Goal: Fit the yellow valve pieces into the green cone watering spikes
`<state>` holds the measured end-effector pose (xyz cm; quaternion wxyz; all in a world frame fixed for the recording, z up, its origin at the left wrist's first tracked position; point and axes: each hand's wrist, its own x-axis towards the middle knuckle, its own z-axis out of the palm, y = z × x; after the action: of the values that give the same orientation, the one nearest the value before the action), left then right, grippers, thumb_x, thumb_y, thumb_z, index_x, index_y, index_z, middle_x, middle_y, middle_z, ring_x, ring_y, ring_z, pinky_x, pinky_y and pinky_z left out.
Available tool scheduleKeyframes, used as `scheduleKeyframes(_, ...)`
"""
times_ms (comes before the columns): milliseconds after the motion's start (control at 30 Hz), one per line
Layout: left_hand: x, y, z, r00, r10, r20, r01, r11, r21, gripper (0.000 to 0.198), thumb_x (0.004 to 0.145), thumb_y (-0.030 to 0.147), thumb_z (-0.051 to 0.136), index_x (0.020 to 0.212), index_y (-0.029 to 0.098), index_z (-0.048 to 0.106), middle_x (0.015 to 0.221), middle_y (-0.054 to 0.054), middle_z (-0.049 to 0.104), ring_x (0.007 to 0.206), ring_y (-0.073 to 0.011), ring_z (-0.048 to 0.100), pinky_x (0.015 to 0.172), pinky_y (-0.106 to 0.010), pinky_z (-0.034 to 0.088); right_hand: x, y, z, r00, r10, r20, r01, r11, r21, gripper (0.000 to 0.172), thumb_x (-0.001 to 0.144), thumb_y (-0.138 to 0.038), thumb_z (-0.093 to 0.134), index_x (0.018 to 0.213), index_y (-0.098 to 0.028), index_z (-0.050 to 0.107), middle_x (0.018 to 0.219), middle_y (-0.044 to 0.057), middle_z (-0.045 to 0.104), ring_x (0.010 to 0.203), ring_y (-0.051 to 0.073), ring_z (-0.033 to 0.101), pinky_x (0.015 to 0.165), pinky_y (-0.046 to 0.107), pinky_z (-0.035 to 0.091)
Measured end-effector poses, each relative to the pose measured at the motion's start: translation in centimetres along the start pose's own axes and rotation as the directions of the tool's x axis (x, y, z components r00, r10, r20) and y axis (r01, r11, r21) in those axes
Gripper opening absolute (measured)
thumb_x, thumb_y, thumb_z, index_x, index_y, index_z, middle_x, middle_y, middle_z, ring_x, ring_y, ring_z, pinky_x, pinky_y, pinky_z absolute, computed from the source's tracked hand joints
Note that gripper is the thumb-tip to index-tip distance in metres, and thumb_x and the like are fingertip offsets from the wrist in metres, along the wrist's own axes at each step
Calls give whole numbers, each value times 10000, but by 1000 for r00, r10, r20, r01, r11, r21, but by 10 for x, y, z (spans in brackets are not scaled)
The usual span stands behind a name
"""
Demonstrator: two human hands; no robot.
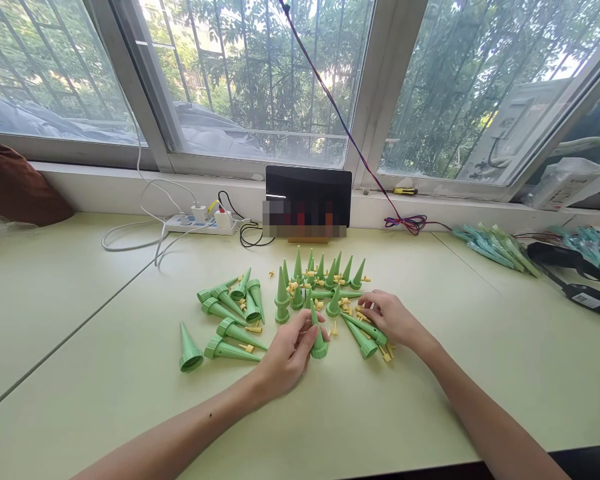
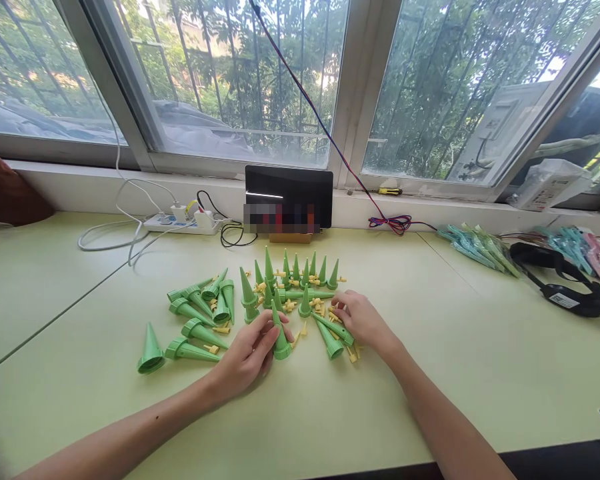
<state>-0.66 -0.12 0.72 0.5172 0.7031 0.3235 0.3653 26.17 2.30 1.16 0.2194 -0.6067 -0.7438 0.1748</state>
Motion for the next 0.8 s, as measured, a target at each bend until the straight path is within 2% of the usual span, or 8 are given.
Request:
scheduleKeyframes(267, 0, -2, -1, 1000, 15, 21, -15, 1000, 27, 302, 1064, 475, 370, 1108, 197, 480, 1004, -72, 691, 475, -58, 424, 448, -210, 354, -1, -1, 0, 1000, -4, 17, 4, 1000, -5, 129, 941, -215, 490, 876, -205, 602, 901, 46, 668, 698, 170, 559, 690, 302, 463)
scheduleKeyframes(433, 0, -3, -1, 1000, 4, 18, -5, 1000, 28, 304, 1062, 480, 373, 1115, 201, 482, 994, -65, 690, 472, -59, 427, 449, -209, 366, 0, -1, 0, 1000, -15, 27, 15, 1000, 12, 157, 939, -221, 465, 981, -203, 616, 878, 40, 665, 684, 172, 559, 690, 306, 464)
scheduleKeyframes(533, 0, -1, -1, 1000, 8, 22, -8, 1000, 24, 297, 1063, 473, 377, 1122, 202, 483, 997, -68, 689, 477, -57, 435, 455, -204, 380, 0, 0, 0, 999, -25, 25, 24, 1000, 10, 153, 939, -226, 460, 947, -209, 611, 868, 36, 660, 687, 173, 564, 680, 300, 457)
scheduleKeyframes(800, 0, 5, 0, 1000, 6, -19, -5, 999, 47, 311, 1025, 492, 479, 1119, 196, 502, 861, -26, 636, 510, -84, 513, 482, -210, 415, -1, 0, 0, 999, -33, 4, 33, 999, 15, 100, 924, -243, 472, 942, -222, 567, 836, 17, 635, 671, 172, 554, 675, 302, 452)
